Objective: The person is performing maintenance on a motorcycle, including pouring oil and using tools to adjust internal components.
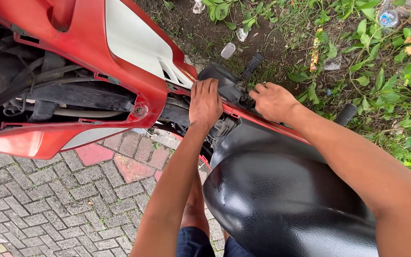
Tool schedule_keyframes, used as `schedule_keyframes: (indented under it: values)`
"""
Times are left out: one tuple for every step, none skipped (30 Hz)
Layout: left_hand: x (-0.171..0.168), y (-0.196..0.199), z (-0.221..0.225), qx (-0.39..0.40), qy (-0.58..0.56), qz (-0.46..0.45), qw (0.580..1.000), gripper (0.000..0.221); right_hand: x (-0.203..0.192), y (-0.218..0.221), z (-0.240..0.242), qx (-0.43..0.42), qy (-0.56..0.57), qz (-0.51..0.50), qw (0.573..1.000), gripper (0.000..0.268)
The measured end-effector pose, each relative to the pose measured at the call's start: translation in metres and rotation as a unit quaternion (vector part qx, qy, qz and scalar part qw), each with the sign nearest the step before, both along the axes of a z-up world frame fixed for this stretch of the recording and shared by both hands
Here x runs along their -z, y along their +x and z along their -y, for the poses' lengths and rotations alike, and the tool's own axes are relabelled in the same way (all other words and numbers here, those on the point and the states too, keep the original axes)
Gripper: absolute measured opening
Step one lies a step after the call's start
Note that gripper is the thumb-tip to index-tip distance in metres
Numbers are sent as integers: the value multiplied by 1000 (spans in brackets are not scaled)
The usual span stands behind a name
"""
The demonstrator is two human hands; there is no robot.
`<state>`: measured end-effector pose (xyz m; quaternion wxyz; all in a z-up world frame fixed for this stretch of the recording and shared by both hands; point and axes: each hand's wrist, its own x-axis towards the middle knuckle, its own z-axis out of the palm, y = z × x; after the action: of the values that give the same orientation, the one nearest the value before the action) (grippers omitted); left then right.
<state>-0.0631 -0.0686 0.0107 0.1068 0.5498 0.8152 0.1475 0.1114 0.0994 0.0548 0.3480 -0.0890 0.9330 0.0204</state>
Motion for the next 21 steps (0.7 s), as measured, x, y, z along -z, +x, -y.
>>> schedule_keyframes:
  values:
    - [1, 0, 1, -1, -1, 0, 1000, 35, 2, -1, 2, -1, -1, 0, 1000, 30]
    - [1, 0, 1, 0, 2, -3, 1000, 35, 4, -1, 4, -15, 5, -7, 1000, 29]
    - [2, 0, 1, 0, 5, -5, 1000, 35, 6, -1, 5, -28, 11, -14, 999, 29]
    - [3, 0, 1, 0, 6, -4, 1000, 35, 7, -2, 6, -29, 11, -13, 999, 29]
    - [4, 0, 1, 0, 10, -4, 1000, 35, 8, -3, 6, -35, 22, -22, 999, 30]
    - [6, -1, 1, 0, 16, -5, 1000, 35, 9, -6, 6, -41, 35, -33, 998, 30]
    - [3, -2, -1, -1, 17, -6, 1000, 35, 11, -6, 6, -42, 36, -34, 998, 30]
    - [0, -2, 0, 2, 14, -9, 1000, 35, 12, -5, 8, -44, 41, -38, 997, 30]
    - [-3, -1, 1, 5, 11, -12, 1000, 35, 14, -4, 11, -46, 46, -41, 997, 30]
    - [-2, -1, 2, 5, 11, -11, 1000, 35, 14, -4, 11, -46, 46, -41, 997, 30]
    - [-1, -1, 2, 6, 9, -10, 1000, 35, 13, -3, 11, -60, 46, -37, 996, 30]
    - [-1, -2, 2, 8, 8, -9, 1000, 36, 13, -5, 11, -73, 46, -34, 996, 30]
    - [-2, -2, 0, 8, 8, -10, 1000, 36, 13, -4, 10, -73, 47, -35, 996, 30]
    - [-4, -2, 0, 5, 4, -8, 1000, 35, 13, -4, 11, -77, 49, -38, 995, 30]
    - [-5, -1, 0, 3, -1, -7, 1000, 35, 13, -3, 11, -81, 52, -42, 994, 30]
    - [-4, -2, 0, 4, -1, -6, 1000, 35, 11, -4, 11, -80, 51, -41, 995, 30]
    - [-3, -2, 0, 4, -3, -6, 1000, 35, 9, -5, 10, -82, 50, -34, 995, 30]
    - [-2, -2, 0, 4, -4, -5, 1000, 35, 7, -7, 9, -85, 49, -26, 995, 30]
    - [-2, -1, -1, 5, -3, -5, 1000, 35, 7, -6, 9, -84, 50, -26, 995, 30]
    - [-2, -1, 0, 6, -2, -6, 1000, 35, 8, -6, 9, -82, 44, -21, 995, 30]
    - [-3, -2, 0, 7, -1, -7, 1000, 35, 8, -7, 9, -80, 38, -17, 996, 30]
